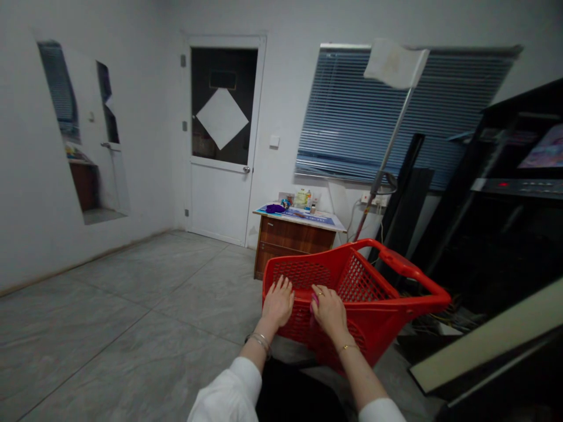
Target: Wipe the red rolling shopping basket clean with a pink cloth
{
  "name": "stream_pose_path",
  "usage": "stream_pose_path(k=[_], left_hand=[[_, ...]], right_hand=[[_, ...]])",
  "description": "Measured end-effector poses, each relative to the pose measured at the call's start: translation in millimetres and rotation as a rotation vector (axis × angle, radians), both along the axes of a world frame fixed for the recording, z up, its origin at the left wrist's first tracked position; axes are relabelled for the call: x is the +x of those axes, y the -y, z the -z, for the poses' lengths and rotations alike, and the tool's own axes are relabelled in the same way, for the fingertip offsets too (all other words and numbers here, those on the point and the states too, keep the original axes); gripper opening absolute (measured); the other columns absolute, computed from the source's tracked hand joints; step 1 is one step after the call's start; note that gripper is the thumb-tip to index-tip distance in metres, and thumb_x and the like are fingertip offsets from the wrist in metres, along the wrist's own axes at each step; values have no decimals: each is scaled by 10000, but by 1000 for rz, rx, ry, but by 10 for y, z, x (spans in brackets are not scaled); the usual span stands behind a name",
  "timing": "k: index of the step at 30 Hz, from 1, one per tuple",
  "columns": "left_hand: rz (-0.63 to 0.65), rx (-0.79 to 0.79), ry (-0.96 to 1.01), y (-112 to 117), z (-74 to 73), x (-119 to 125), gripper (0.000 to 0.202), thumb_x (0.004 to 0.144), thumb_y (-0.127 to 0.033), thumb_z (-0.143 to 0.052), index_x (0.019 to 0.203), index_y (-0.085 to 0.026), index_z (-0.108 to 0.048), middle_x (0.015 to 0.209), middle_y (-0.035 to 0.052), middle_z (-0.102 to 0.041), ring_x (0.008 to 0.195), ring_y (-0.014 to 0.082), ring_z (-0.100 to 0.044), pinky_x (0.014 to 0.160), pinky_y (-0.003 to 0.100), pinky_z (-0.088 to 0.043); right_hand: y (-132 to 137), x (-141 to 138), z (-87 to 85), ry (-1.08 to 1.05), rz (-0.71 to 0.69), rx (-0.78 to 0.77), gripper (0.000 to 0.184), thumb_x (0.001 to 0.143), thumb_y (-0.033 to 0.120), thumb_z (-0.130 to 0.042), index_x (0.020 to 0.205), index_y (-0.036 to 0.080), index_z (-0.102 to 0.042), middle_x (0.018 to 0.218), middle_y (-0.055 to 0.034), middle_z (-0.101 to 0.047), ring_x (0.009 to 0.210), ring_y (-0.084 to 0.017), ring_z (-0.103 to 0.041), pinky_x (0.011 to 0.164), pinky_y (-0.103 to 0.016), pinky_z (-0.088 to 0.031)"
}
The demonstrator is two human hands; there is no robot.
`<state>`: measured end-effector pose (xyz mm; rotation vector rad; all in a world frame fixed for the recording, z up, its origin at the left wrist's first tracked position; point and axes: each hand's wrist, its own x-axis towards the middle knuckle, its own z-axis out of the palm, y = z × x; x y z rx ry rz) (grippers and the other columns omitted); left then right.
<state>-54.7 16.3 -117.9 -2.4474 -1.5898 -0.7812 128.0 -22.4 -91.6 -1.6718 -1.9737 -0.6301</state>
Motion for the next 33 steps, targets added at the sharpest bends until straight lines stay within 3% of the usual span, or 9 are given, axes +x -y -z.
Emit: stream_pose_path(k=[6, 9, 13, 16, 19, 24, 27, 29, 33], left_hand=[[-4, 6, 23, -3, 34, 39, 478, 1018, -308, -256, 1390, -165, -519, 1494, 85, -478, 1454, 231, -312, 1173, 449, -315], [-5, 29, 32, 24, 63, 74, 473, 1013, -310, -268, 1396, -181, -514, 1488, 82, -487, 1454, 239, -313, 1170, 471, -313], [-9, 48, 21, 35, 89, 58, 483, 1018, -309, -243, 1394, -165, -511, 1495, 85, -480, 1453, 228, -315, 1167, 450, -319], [-10, 40, 6, 13, 83, 9, 491, 1023, -313, -232, 1391, -145, -509, 1504, 93, -467, 1451, 221, -318, 1160, 427, -333], [5, 23, -2, -17, 61, -35, 483, 1025, -315, -238, 1387, -156, -516, 1500, 90, -471, 1449, 222, -322, 1152, 431, -346], [12, -12, 5, -22, 45, -23, 474, 1025, -298, -248, 1367, -145, -539, 1487, 91, -486, 1448, 227, -324, 1151, 424, -351], [3, -4, 14, 1, 55, 29, 474, 1024, -301, -247, 1362, -155, -545, 1484, 83, -491, 1448, 228, -325, 1157, 430, -341], [-6, -2, 14, 11, 66, 58, 473, 1022, -301, -251, 1359, -158, -550, 1483, 86, -492, 1450, 231, -321, 1163, 440, -333], [-15, 24, 20, 3, 90, 54, 477, 1022, -308, -244, 1369, -173, -541, 1480, 89, -496, 1450, 236, -321, 1160, 456, -338]], right_hand=[[2, 845, -92, -84, 172, 192, 375, 904, 258, -439, 1167, 120, -667, 1126, -129, -670, 1042, -235, -557, 984, -374, -385], [-40, 583, 12, -140, 186, 248, 358, 902, 245, -434, 1126, 112, -679, 1102, -135, -677, 1015, -234, -559, 975, -373, -388], [-70, -160, 186, -121, -1, 165, 332, 919, 226, -445, 1137, 140, -679, 1117, -110, -681, 1032, -213, -559, 977, -340, -390], [-45, -375, 201, -84, -89, 100, 330, 933, 238, -452, 1168, 170, -673, 1141, -91, -681, 1047, -209, -555, 984, -341, -389], [6, -59, 111, -20, -105, 68, 344, 934, 226, -455, 1205, 176, -662, 1163, -82, -678, 1062, -206, -547, 991, -339, -391], [56, 972, -99, -11, 63, 175, 330, 899, 237, -476, 1129, 174, -704, 1171, -108, -660, 1094, -233, -531, 989, -376, -398], [27, 1192, -135, -35, 168, 251, 336, 898, 278, -466, 1087, 160, -718, 1168, -138, -642, 1121, -263, -515, 998, -416, -383], [-7, 1021, -91, -52, 192, 241, 347, 911, 276, -444, 1083, 142, -714, 1106, -141, -651, 1063, -256, -531, 982, -413, -382], [-60, 215, 74, -58, 65, 137, 334, 925, 245, -441, 1131, 154, -687, 1037, -106, -664, 954, -213, -544, 924, -353, -391]])
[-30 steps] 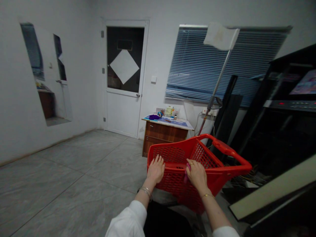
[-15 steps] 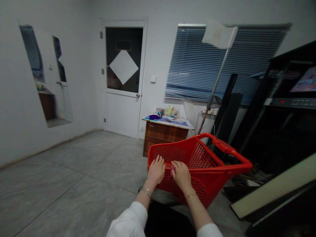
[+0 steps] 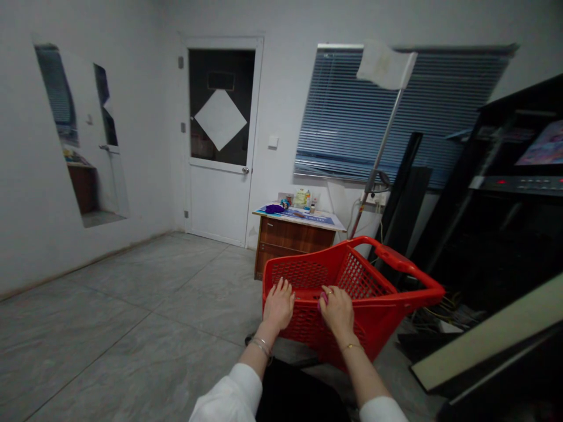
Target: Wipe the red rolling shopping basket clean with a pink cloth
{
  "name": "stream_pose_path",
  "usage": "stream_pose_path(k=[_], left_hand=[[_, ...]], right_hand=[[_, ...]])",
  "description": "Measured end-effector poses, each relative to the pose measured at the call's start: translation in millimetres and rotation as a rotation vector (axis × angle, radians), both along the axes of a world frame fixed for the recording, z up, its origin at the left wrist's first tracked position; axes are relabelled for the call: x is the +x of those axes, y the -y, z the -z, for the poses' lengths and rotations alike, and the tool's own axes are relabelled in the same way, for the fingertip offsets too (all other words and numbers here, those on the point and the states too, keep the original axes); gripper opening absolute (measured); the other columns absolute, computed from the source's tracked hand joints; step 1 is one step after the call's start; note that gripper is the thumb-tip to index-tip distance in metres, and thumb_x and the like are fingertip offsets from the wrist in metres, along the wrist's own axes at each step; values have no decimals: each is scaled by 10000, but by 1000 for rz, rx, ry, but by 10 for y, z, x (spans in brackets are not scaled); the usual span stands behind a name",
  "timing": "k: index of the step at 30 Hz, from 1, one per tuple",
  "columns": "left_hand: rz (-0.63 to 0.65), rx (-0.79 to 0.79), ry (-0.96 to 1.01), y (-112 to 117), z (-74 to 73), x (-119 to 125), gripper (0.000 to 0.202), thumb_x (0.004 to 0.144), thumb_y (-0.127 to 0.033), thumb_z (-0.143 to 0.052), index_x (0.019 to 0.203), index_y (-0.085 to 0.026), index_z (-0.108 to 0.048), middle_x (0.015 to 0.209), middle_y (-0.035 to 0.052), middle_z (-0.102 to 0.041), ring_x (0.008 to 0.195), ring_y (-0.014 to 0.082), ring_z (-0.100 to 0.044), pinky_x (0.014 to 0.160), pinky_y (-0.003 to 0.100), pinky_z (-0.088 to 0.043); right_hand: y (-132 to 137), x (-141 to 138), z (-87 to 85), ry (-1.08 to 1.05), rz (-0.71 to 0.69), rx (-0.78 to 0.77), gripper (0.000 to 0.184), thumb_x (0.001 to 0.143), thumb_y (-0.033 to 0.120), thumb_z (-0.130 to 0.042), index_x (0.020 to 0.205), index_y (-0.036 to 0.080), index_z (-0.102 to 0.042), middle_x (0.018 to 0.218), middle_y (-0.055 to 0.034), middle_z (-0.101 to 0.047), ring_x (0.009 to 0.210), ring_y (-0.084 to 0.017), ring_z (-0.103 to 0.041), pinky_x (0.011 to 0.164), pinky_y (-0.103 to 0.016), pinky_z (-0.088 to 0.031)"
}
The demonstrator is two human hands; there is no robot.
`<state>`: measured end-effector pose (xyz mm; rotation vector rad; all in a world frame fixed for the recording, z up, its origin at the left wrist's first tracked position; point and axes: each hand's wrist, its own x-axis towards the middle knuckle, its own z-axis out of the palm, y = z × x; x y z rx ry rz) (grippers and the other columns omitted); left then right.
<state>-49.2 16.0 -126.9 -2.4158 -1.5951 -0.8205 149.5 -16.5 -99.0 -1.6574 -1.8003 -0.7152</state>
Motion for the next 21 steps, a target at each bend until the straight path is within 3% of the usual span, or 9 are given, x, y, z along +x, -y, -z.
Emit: stream_pose_path(k=[3, 5, 7, 12, 15, 17, 21], left_hand=[[3, 20, 0, -19, 3, -42, 488, 1027, -321, -229, 1377, -161, -528, 1484, 94, -491, 1449, 228, -324, 1156, 443, -344], [1, 21, 0, -31, -6, -72, 493, 1030, -326, -222, 1376, -149, -525, 1485, 96, -490, 1448, 223, -326, 1155, 429, -344], [-4, 15, 0, -41, -19, -95, 494, 1031, -328, -224, 1371, -140, -529, 1486, 95, -490, 1448, 223, -325, 1157, 420, -342], [-4, 8, 5, -52, -24, -99, 483, 1027, -322, -239, 1367, -149, -535, 1487, 93, -488, 1447, 226, -328, 1157, 426, -337], [-4, 16, 13, -38, -16, -64, 480, 1024, -323, -239, 1361, -167, -544, 1482, 80, -498, 1444, 224, -334, 1160, 431, -330], [-8, 17, 14, -21, -15, -36, 478, 1022, -323, -242, 1353, -176, -553, 1472, 74, -510, 1441, 227, -340, 1161, 438, -325], [-6, 17, 5, 6, -26, -14, 482, 1022, -316, -236, 1358, -167, -548, 1472, 82, -508, 1443, 227, -336, 1166, 435, -319]], right_hand=[[1, -467, 56, 6, -81, -63, 338, 931, 243, -453, 1186, 173, -664, 1070, -93, -667, 958, -202, -550, 913, -329, -386], [17, -497, 33, 24, -104, -100, 346, 940, 263, -457, 1215, 190, -653, 1089, -82, -669, 958, -195, -557, 900, -315, -387], [36, -279, -26, 51, -93, -113, 346, 946, 277, -452, 1215, 206, -658, 1094, -73, -672, 955, -189, -563, 891, -306, -386], [75, 719, -214, 66, 76, 29, 316, 905, 286, -490, 1108, 204, -717, 1113, -87, -674, 1053, -236, -541, 1001, -387, -344], [89, 932, -252, 42, 164, 111, 307, 891, 303, -496, 1057, 199, -731, 1104, -96, -670, 1073, -256, -533, 1072, -461, -282], [93, 754, -213, 16, 192, 112, 317, 903, 294, -476, 1055, 175, -727, 1056, -102, -671, 999, -241, -547, 1061, -449, -294], [88, -44, -52, -7, 89, 26, 331, 930, 275, -448, 1107, 169, -708, 1043, -99, -666, 953, -226, -536, 950, -372, -360]])
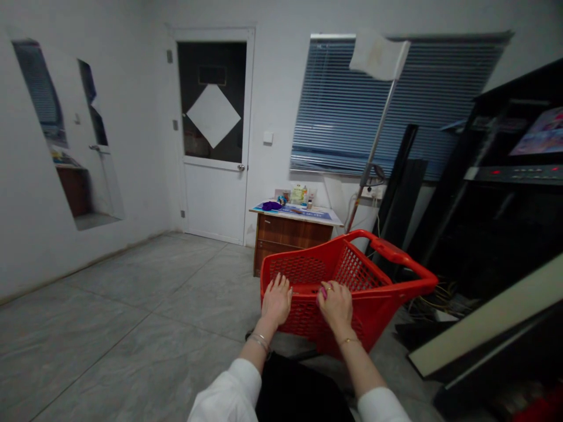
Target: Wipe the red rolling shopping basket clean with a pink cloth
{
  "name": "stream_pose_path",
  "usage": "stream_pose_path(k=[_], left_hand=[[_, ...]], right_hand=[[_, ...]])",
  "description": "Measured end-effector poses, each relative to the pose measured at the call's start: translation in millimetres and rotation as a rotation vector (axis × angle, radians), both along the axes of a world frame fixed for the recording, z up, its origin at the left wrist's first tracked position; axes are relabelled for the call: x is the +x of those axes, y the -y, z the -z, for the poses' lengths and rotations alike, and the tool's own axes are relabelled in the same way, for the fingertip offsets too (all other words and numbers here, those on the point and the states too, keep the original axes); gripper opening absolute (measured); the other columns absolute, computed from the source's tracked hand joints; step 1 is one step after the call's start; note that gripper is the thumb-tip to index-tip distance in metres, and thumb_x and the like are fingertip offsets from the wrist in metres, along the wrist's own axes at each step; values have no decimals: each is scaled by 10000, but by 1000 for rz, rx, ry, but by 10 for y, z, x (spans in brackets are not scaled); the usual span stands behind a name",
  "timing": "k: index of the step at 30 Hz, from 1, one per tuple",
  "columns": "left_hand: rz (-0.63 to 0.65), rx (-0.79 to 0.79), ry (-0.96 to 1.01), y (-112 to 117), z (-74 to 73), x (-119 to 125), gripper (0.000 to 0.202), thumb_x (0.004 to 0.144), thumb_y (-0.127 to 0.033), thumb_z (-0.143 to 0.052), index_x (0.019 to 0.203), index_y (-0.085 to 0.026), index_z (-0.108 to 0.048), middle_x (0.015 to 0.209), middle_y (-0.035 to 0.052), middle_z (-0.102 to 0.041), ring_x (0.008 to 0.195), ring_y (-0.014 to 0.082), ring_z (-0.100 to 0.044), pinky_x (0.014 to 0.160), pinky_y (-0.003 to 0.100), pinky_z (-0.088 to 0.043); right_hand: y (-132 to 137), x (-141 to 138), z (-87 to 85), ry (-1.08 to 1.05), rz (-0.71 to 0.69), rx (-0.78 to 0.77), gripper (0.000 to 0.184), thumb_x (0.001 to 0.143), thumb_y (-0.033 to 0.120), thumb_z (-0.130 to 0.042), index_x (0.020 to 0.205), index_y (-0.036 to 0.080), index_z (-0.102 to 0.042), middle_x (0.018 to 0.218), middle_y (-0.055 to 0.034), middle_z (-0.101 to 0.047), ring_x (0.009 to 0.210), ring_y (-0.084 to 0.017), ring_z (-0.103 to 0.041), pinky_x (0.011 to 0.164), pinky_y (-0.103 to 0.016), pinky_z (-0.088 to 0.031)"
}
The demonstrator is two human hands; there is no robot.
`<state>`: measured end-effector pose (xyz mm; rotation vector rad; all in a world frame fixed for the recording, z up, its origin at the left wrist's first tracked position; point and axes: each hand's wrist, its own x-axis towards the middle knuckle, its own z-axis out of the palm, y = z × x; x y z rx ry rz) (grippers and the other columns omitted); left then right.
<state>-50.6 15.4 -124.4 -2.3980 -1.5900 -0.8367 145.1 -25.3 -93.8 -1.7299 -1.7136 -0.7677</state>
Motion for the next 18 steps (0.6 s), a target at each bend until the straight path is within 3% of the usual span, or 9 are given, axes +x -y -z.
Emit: stream_pose_path(k=[3, 5, 8, 11, 13, 15, 18], left_hand=[[5, 2, -12, -1, -15, -34, 495, 1026, -320, -223, 1363, -146, -541, 1474, 92, -504, 1442, 226, -337, 1162, 424, -329], [7, 3, -22, -13, -25, -69, 499, 1028, -324, -220, 1361, -140, -544, 1473, 92, -505, 1439, 229, -342, 1160, 427, -335], [6, -3, -31, -40, -29, -100, 499, 1028, -325, -222, 1358, -139, -548, 1476, 87, -501, 1438, 232, -345, 1161, 430, -338], [2, -4, -27, -60, -17, -83, 491, 1026, -322, -230, 1358, -150, -550, 1474, 82, -503, 1439, 232, -342, 1163, 434, -334], [4, -4, -27, -63, -8, -52, 483, 1024, -313, -239, 1355, -160, -555, 1469, 80, -509, 1442, 235, -337, 1164, 444, -332], [5, -4, -29, -60, -3, -18, 475, 1020, -306, -251, 1351, -164, -561, 1465, 80, -513, 1444, 242, -333, 1162, 453, -334], [0, 2, -39, -52, -2, 13, 471, 1019, -306, -261, 1349, -158, -563, 1457, 83, -522, 1438, 247, -344, 1155, 452, -345]], right_hand=[[0, -396, 49, 2, -99, -78, 345, 949, 291, -432, 1169, 198, -681, 1073, -88, -657, 942, -209, -533, 892, -340, -368], [5, -341, 10, 29, -141, -135, 346, 951, 309, -438, 1192, 225, -670, 1071, -74, -655, 924, -196, -535, 862, -326, -366], [21, 191, -115, 51, -85, -134, 339, 935, 315, -455, 1167, 231, -687, 1053, -68, -656, 912, -196, -530, 862, -326, -358], [45, 858, -227, 40, 40, -13, 339, 913, 316, -475, 1124, 195, -711, 1097, -93, -647, 944, -220, -516, 908, -346, -352], [53, 1096, -251, 29, 87, 69, 338, 900, 307, -487, 1111, 170, -714, 1135, -114, -635, 1004, -240, -506, 954, -365, -347], [46, 1047, -215, 5, 124, 125, 330, 895, 285, -488, 1100, 152, -711, 1139, -128, -628, 1047, -252, -497, 992, -390, -337], [13, 514, -68, -19, 96, 131, 312, 910, 261, -475, 1092, 149, -702, 1091, -121, -634, 1027, -247, -497, 998, -399, -335]])
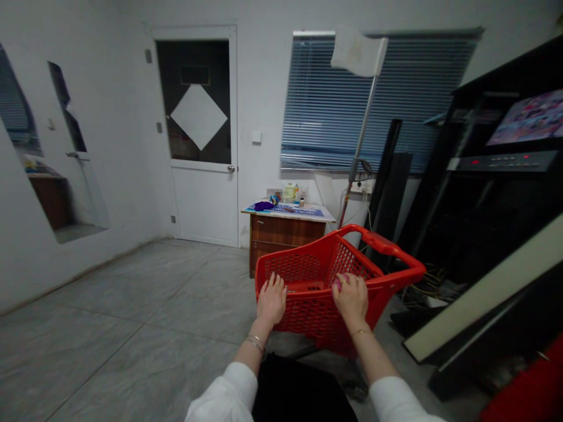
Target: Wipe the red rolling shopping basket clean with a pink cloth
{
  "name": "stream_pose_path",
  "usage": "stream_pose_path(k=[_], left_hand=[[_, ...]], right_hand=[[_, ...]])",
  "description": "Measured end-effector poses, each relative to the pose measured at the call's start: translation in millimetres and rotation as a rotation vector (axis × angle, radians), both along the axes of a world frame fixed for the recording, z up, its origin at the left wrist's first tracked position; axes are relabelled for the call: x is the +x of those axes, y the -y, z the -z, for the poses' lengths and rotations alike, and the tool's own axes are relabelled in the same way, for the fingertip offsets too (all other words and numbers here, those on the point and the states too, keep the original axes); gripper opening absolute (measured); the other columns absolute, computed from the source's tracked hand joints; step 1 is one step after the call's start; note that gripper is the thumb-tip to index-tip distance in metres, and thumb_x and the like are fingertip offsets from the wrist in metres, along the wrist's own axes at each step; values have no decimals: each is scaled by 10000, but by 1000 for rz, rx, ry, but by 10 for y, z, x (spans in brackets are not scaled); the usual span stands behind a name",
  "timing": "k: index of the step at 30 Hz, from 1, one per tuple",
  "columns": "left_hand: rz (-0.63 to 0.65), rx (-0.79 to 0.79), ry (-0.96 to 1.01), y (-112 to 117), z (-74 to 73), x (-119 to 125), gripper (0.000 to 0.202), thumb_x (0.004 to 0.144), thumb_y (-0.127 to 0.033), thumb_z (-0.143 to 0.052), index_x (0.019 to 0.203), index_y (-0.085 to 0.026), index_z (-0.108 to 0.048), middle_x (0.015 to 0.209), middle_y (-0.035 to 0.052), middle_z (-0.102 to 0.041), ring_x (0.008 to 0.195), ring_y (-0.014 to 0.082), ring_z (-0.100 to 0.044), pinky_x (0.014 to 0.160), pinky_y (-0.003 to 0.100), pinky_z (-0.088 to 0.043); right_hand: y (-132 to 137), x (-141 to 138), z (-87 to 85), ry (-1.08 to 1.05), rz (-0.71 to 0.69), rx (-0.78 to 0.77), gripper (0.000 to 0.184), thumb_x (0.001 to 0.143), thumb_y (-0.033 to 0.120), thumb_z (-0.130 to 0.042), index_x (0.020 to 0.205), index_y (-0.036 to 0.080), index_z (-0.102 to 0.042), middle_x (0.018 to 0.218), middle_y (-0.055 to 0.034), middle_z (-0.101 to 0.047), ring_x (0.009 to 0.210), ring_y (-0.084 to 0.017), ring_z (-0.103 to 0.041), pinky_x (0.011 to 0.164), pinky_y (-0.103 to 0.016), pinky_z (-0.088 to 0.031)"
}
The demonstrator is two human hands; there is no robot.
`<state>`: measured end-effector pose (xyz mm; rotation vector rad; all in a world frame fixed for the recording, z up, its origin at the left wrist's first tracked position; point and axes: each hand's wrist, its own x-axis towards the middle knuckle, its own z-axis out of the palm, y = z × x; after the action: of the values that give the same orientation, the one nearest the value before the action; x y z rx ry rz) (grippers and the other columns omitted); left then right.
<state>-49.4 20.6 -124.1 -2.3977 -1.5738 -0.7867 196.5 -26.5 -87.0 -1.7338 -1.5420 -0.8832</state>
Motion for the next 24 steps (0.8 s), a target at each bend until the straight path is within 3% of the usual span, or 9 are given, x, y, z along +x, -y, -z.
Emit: stream_pose_path(k=[3, 6, 9, 14, 17, 20, 24], left_hand=[[-13, 12, -17, 6, -6, -8, 482, 1025, -311, -246, 1348, -142, -562, 1460, 82, -519, 1435, 245, -350, 1149, 437, -359], [-14, 23, -40, 2, -16, -44, 494, 1029, -310, -233, 1362, -122, -546, 1471, 82, -506, 1437, 243, -344, 1149, 419, -364], [-17, 15, -55, -15, -20, -76, 493, 1029, -309, -236, 1368, -121, -542, 1476, 78, -499, 1440, 240, -338, 1156, 410, -357], [-27, 2, -47, -48, -20, -72, 490, 1027, -310, -239, 1366, -143, -550, 1479, 70, -494, 1444, 232, -329, 1167, 418, -342], [-27, 2, -40, -53, -19, -43, 487, 1026, -313, -243, 1364, -154, -555, 1472, 67, -503, 1448, 233, -322, 1171, 428, -333], [-28, 12, -35, -52, -7, -14, 482, 1024, -312, -246, 1363, -172, -559, 1468, 65, -509, 1451, 237, -316, 1171, 439, -329], [-28, 24, -33, -54, 7, -10, 488, 1024, -317, -239, 1366, -170, -554, 1468, 71, -510, 1448, 242, -324, 1160, 440, -344]], right_hand=[[-29, -656, 152, -3, -140, -49, 297, 922, 264, -487, 1119, 168, -686, 1080, -98, -640, 1011, -230, -500, 978, -370, -349], [-32, -903, 185, 26, -241, -114, 303, 918, 279, -514, 1165, 195, -668, 1086, -79, -644, 970, -213, -509, 932, -341, -366], [-13, -550, 82, 88, -250, -169, 308, 904, 285, -532, 1171, 219, -671, 1060, -68, -651, 927, -204, -518, 898, -331, -371], [-2, 532, -204, 95, -50, -71, 298, 873, 292, -546, 1096, 184, -713, 1054, -91, -655, 932, -225, -517, 936, -372, -362], [-19, 695, -246, 58, 32, 22, 297, 868, 269, -533, 1076, 161, -715, 1053, -107, -648, 971, -234, -515, 997, -402, -339], [-44, 271, -105, 12, 36, 47, 295, 874, 254, -523, 1072, 136, -706, 1040, -121, -643, 998, -243, -509, 1027, -420, -324], [-86, -648, 159, -1, -142, -31, 287, 899, 275, -522, 1108, 168, -687, 1040, -99, -645, 1004, -233, -510, 1026, -403, -333]])
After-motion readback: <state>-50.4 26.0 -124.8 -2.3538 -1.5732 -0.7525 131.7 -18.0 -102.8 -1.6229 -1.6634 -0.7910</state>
